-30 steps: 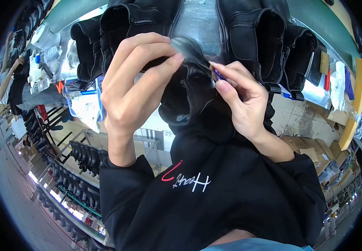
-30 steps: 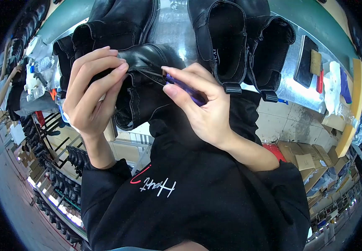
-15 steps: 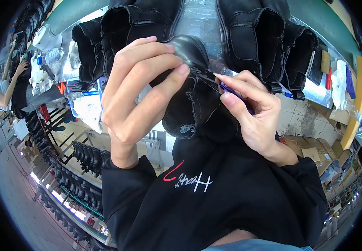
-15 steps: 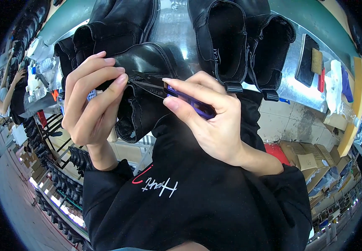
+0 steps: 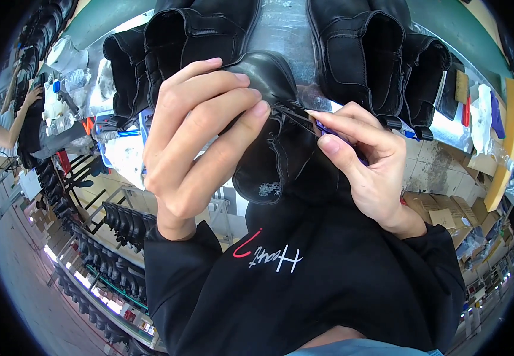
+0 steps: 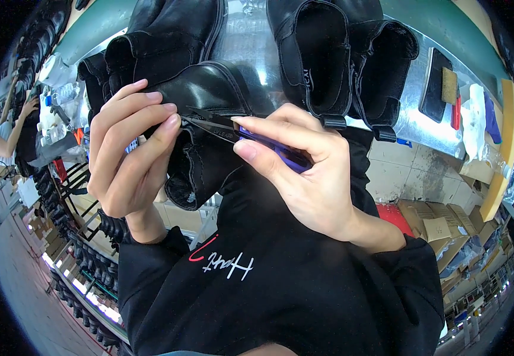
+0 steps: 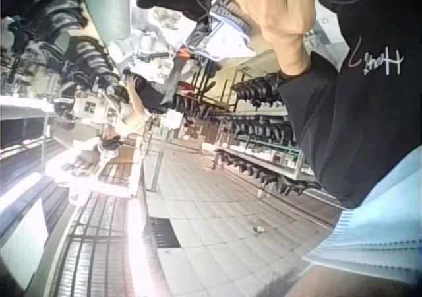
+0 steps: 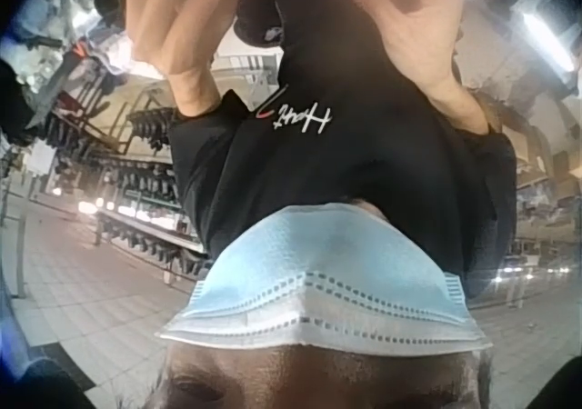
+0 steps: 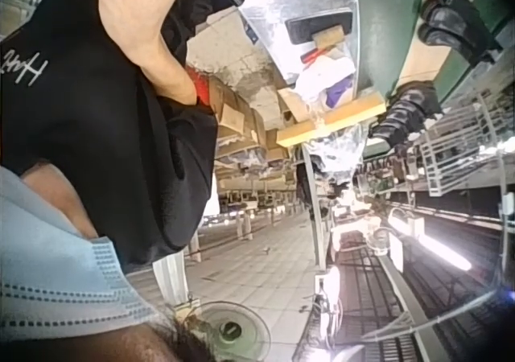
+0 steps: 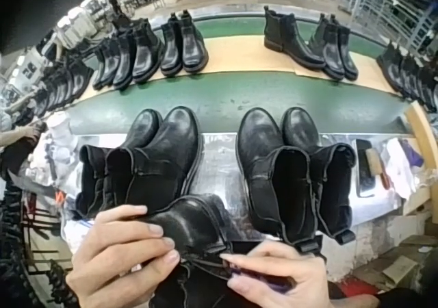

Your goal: Inspecting black boots and trimming excess threads using small snips at a factory workstation.

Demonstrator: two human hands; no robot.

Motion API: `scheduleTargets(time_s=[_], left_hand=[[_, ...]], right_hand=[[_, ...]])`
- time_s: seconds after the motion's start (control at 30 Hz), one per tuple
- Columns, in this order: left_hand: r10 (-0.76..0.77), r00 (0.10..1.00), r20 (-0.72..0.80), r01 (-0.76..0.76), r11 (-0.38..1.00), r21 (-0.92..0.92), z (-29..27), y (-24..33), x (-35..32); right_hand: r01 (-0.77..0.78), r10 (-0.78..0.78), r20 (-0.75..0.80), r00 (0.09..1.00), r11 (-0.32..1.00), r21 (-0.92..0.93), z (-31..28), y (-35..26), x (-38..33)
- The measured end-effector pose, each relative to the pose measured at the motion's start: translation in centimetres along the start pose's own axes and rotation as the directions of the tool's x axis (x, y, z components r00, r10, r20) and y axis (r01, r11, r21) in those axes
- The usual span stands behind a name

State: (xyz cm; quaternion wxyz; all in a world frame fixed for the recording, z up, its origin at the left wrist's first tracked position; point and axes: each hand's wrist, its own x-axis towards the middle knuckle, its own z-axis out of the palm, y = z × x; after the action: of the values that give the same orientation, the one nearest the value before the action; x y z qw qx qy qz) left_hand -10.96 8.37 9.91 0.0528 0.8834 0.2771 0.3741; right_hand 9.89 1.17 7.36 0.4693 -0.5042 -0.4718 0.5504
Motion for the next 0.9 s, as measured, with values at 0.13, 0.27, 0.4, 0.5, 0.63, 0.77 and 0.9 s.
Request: scheduleTargets(time_s=[0.13,0.27,0.4,0.5,0.63,0.77,0.9], left_hand=[[0.013,1.000,0.011,-0.013,1.000,0.007,0.0,0.0,0.0],[0.028,0.999,0.021,-0.028,0.999,0.026,-0.1,0.1,0.1],[0.025,0.996,0.085,-0.026,1.000,0.015,-0.6,0.2,0.9],[0.020,0.992,0.124,-0.021,1.000,0.008,-0.7,0.3,1.1],[0.071,0.995,0.063,-0.069,0.997,-0.021,-0.2,-0.2,0.8],[0.070,0.995,0.064,-0.069,0.997,-0.019,0.1,-0.5,0.7],[0.078,0.995,0.068,-0.076,0.997,-0.027,0.0,-0.5,0.6]], right_hand=[[-0.001,0.001,0.001,1.000,1.000,0.015,-0.1,0.0,0.0],[-0.050,0.049,0.021,0.999,0.999,0.021,-0.3,-0.5,0.0],[-0.091,0.090,0.032,0.995,0.995,0.028,-0.6,-0.9,0.2],[-0.059,0.059,0.016,0.998,0.998,0.005,-0.6,-0.7,0.0],[-0.074,0.074,-0.001,0.997,0.997,0.014,-0.4,-0.8,0.0],[-0.055,0.055,0.006,0.998,0.998,-0.023,-0.4,-1.0,0.1],[-0.039,0.039,-0.004,0.999,0.999,-0.020,-0.1,-0.8,0.1]])
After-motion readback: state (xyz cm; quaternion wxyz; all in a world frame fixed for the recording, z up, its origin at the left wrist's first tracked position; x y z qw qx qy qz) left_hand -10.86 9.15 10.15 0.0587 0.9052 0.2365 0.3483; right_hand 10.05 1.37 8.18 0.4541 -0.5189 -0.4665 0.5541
